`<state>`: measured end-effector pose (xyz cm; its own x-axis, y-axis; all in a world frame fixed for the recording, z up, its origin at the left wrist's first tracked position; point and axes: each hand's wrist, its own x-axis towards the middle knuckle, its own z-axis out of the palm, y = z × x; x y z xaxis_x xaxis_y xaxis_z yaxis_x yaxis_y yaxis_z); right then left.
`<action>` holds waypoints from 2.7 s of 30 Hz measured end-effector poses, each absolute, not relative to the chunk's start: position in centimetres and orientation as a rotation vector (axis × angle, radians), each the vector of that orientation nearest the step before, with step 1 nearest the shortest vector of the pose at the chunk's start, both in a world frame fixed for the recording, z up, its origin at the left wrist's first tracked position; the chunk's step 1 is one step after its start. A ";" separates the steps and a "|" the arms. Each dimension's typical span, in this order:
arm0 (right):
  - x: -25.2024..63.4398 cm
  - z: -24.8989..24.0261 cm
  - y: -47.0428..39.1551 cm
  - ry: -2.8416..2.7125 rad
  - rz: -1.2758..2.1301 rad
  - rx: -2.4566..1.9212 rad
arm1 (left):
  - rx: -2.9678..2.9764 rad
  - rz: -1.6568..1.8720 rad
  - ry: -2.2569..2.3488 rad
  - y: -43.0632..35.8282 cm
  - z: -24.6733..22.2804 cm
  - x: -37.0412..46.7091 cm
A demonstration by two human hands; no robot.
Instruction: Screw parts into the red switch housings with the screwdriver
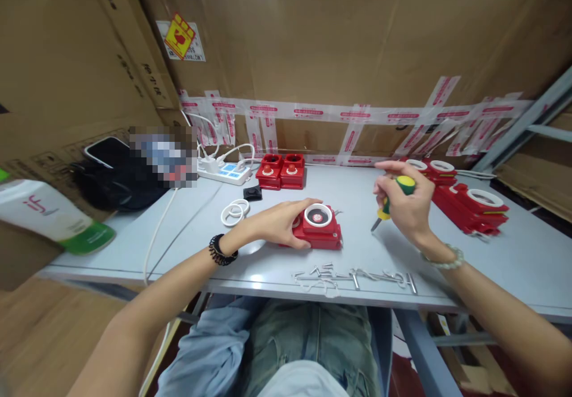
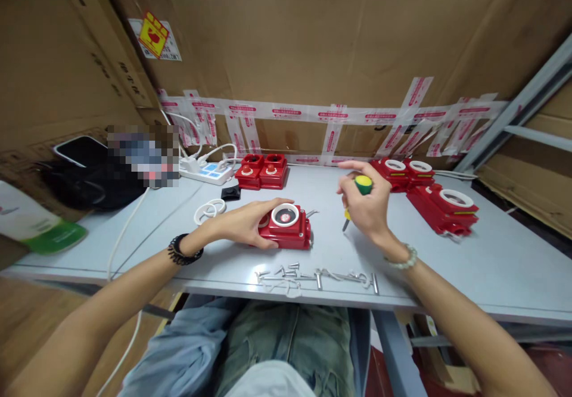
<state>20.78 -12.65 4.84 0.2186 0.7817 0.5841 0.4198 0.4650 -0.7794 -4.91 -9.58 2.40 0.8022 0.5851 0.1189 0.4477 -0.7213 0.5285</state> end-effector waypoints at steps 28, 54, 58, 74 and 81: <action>30.2 2.2 -17.8 -2.250 0.541 -1.575 | 2.412 0.405 0.744 -9.5 2.3 -4.8; 30.2 2.2 -18.4 -2.230 0.717 -1.687 | 2.411 0.422 0.726 -9.6 2.2 -4.9; 30.5 2.2 -18.6 -2.205 0.722 -1.694 | 2.414 0.420 0.729 -9.5 2.2 -4.9; 30.7 1.9 -18.5 -2.166 0.700 -1.711 | 2.413 0.411 0.732 -9.6 2.3 -4.9; 31.0 2.5 -18.4 -2.122 0.606 -1.616 | 2.456 0.446 0.696 -9.7 2.6 -5.0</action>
